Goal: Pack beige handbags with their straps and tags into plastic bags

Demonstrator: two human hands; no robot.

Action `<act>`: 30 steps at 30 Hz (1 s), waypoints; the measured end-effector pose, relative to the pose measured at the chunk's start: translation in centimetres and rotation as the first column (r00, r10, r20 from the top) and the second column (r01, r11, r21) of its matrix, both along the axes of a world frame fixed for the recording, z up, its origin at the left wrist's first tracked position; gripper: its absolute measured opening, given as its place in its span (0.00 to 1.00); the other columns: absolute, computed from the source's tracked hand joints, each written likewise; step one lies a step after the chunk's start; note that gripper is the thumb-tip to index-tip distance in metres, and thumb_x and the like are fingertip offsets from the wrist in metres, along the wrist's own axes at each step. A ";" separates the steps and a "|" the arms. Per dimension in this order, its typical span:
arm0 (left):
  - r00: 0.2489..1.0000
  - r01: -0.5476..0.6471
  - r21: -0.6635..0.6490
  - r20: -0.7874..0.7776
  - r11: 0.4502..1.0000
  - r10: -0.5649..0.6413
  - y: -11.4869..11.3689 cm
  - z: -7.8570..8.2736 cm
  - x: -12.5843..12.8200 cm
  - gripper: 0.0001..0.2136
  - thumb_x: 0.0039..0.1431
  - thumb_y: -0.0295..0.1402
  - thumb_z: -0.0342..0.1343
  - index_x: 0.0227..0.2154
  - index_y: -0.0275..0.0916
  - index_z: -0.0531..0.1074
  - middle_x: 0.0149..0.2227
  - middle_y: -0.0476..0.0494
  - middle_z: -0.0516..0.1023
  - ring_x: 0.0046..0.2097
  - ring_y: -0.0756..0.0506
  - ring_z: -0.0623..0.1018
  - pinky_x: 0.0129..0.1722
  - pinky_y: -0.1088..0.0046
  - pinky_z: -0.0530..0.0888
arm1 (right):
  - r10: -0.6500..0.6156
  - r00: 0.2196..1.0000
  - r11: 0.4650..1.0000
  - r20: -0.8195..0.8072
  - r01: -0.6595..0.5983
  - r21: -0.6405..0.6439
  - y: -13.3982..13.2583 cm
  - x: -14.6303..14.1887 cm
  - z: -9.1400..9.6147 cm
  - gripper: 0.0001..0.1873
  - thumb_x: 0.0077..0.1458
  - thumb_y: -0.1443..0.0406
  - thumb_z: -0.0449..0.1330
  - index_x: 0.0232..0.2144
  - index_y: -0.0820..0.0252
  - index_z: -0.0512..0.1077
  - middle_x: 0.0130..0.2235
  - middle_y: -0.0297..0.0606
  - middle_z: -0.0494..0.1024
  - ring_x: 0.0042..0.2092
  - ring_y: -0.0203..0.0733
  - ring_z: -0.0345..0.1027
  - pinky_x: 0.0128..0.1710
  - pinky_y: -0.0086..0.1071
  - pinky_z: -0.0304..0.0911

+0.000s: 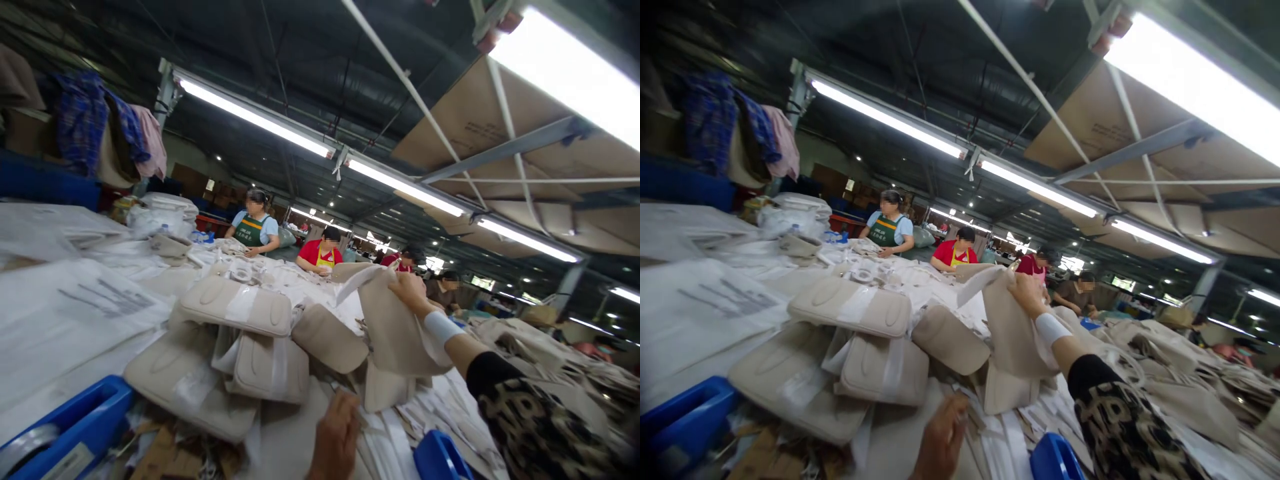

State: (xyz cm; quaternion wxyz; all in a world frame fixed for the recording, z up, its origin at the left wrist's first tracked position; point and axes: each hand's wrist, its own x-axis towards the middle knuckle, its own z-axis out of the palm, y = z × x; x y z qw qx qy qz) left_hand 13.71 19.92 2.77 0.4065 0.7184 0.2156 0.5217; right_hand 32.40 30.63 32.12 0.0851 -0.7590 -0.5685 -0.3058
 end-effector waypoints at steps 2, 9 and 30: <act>0.892 -0.390 0.064 0.273 0.919 0.360 2.7 4.4 -1.8 0.15 0.64 0.31 0.45 0.52 0.40 0.69 0.54 0.36 0.71 0.59 0.39 0.68 0.61 0.54 0.63 | 0.037 0.999 0.999 -0.015 -0.037 0.037 -2.2 0.1 -0.4 0.13 0.60 0.60 0.57 0.40 0.62 0.74 0.38 0.40 0.78 0.42 0.45 0.72 0.42 0.38 0.63; 0.842 -0.493 0.038 0.272 0.869 0.465 10.0 16.8 -6.9 0.16 0.64 0.32 0.47 0.52 0.38 0.69 0.56 0.37 0.71 0.60 0.41 0.67 0.62 0.55 0.62 | 0.207 0.978 0.970 -0.031 -0.200 0.139 -8.3 -1.5 -1.4 0.13 0.54 0.60 0.55 0.37 0.59 0.76 0.35 0.44 0.78 0.47 0.54 0.68 0.43 0.36 0.57; 0.929 -0.339 0.289 -0.044 0.895 0.366 -10.4 15.0 -7.5 0.25 0.53 0.25 0.54 0.56 0.37 0.63 0.51 0.38 0.63 0.53 0.41 0.67 0.55 0.59 0.68 | 0.589 0.468 0.807 -0.658 -0.366 0.463 -26.7 -6.6 -7.1 0.16 0.50 0.55 0.56 0.33 0.61 0.74 0.29 0.38 0.78 0.31 0.46 0.71 0.26 0.31 0.62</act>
